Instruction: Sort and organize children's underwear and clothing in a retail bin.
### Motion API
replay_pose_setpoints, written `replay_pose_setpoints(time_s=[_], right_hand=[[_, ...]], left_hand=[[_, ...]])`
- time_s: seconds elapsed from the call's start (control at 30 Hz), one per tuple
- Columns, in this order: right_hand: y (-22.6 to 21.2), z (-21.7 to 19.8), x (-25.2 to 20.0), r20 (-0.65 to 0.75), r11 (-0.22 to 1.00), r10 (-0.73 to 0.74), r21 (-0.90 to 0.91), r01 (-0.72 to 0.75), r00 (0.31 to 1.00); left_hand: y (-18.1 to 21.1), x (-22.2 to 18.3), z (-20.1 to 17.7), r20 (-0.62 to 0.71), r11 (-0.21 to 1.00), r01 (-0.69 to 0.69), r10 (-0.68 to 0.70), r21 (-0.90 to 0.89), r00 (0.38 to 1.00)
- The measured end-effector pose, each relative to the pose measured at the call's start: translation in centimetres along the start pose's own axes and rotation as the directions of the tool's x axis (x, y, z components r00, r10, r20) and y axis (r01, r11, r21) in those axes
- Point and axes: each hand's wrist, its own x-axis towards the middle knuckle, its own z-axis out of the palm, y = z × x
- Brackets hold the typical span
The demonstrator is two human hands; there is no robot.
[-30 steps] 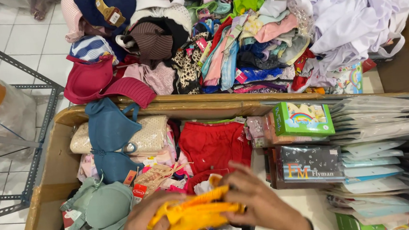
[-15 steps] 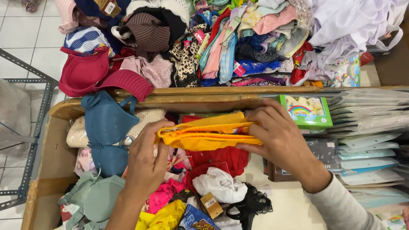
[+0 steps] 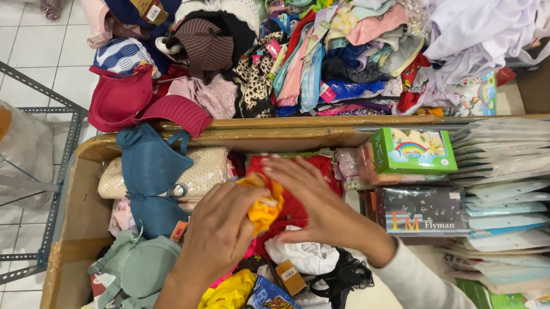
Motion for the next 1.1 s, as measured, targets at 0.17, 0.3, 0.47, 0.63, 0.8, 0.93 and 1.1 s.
replay_pose_setpoints(time_s=[0.17,0.3,0.47,0.63,0.8,0.93,1.1], right_hand=[[2.3,1.6,0.7,0.144,0.994,-0.108,0.043,0.103,0.984],[3.9,1.6,-2.4,0.269,0.972,0.237,-0.058,-0.230,0.934],[3.1,1.6,-5.9,0.062,0.910,0.386,-0.188,-0.369,0.920],[0.7,-0.2,-7.2,-0.159,0.875,0.088,-0.459,-0.153,0.983],[2.6,-1.5,-8.2,-0.158,0.879,0.425,-0.162,-0.448,0.891],[11.3,1.5,-7.7,-0.167,0.867,0.496,0.137,-0.478,0.852],[20.6,8.0,-6.1,-0.391,0.800,0.497,-0.139,-0.584,0.774]], left_hand=[[0.9,0.5,-1.5,0.038,0.982,-0.187,0.186,0.016,0.982],[-0.3,-1.0,-1.2,-0.132,0.985,-0.171,0.170,0.005,0.977],[-1.3,-4.7,2.5,-0.242,0.995,-0.040,0.017,-0.091,0.970],[-2.7,-9.6,7.5,-0.299,0.949,0.172,-0.250,-0.263,0.921],[-4.9,-9.9,10.0,-0.223,0.848,0.371,-0.472,-0.378,0.853],[-8.6,-6.1,13.2,-0.189,0.751,0.443,-0.588,-0.490,0.787],[-17.3,-4.5,22.4,-0.029,0.630,0.732,-0.763,-0.260,0.646]])
